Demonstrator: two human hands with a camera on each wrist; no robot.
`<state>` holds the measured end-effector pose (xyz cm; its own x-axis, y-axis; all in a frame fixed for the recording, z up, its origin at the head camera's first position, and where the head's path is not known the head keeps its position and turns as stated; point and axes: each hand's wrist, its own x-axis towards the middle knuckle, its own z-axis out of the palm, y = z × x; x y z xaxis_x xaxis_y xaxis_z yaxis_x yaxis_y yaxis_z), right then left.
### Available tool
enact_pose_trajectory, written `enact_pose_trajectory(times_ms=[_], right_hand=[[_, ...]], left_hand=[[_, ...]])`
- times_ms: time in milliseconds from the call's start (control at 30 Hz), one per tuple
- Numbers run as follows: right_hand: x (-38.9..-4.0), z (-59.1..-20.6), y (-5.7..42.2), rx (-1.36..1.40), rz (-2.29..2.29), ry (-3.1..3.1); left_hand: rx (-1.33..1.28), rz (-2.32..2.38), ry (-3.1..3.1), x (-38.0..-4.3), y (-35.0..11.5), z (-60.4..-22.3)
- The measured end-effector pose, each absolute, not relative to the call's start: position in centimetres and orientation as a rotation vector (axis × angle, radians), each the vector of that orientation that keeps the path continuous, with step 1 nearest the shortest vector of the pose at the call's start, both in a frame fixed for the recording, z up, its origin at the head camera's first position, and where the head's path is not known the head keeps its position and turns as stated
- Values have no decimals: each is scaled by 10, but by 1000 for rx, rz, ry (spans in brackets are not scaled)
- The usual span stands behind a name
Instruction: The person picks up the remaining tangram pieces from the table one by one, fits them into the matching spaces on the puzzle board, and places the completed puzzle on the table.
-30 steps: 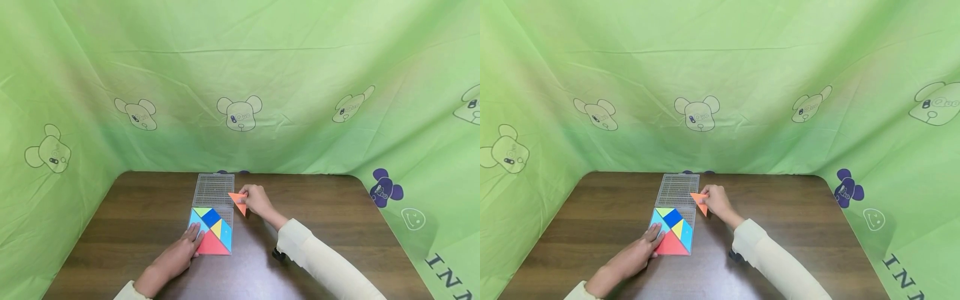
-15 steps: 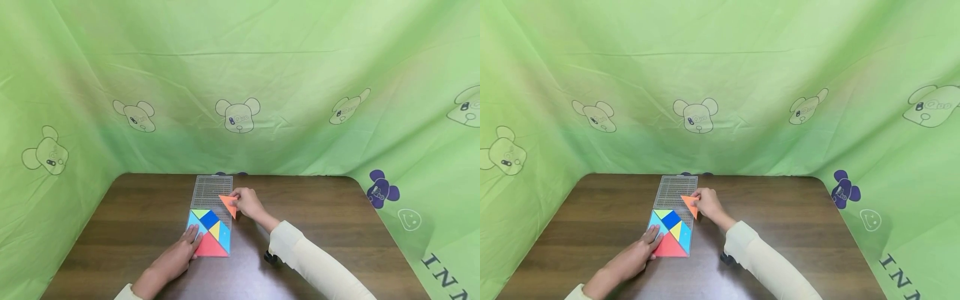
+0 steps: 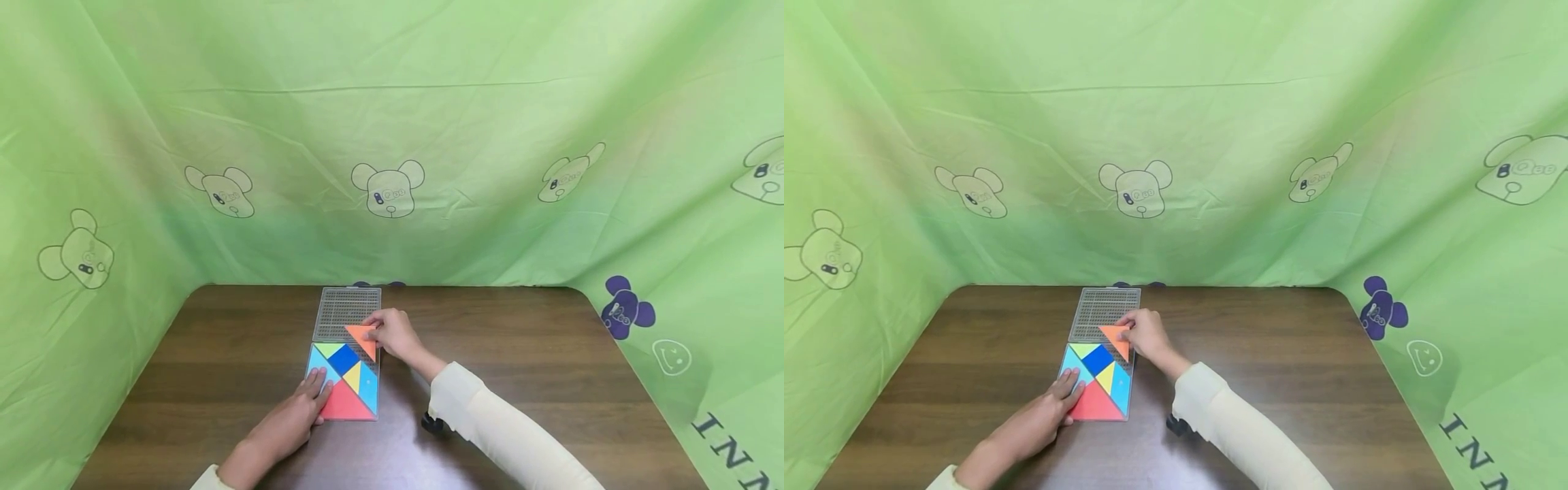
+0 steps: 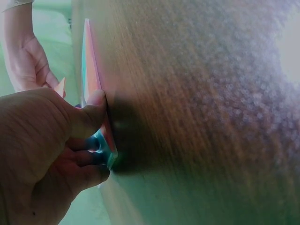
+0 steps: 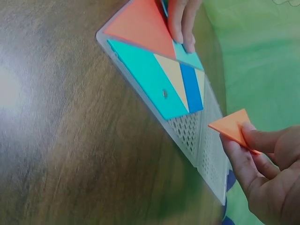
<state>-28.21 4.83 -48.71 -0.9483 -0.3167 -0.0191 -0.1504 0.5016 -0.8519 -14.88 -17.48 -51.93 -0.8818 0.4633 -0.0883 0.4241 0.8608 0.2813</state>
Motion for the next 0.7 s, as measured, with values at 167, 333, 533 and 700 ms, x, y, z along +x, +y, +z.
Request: enact_pose_trajectory(times_ms=[167,333,533,700], right_hand=[[-279,-491,45,-427,-1406,2573],[-277,-495,43,-412,-1401,2560],[-279,-498,40,-366,-1314,2613],[-280,-500,39,-362,-1229,2668]], left_hand=[[667,373,2860,-149,-174,-519],[687,368,2874,-149,-174,-520],[685,377,2876,-149,-174,-518],[698,381,2892,-149,-175,-518]])
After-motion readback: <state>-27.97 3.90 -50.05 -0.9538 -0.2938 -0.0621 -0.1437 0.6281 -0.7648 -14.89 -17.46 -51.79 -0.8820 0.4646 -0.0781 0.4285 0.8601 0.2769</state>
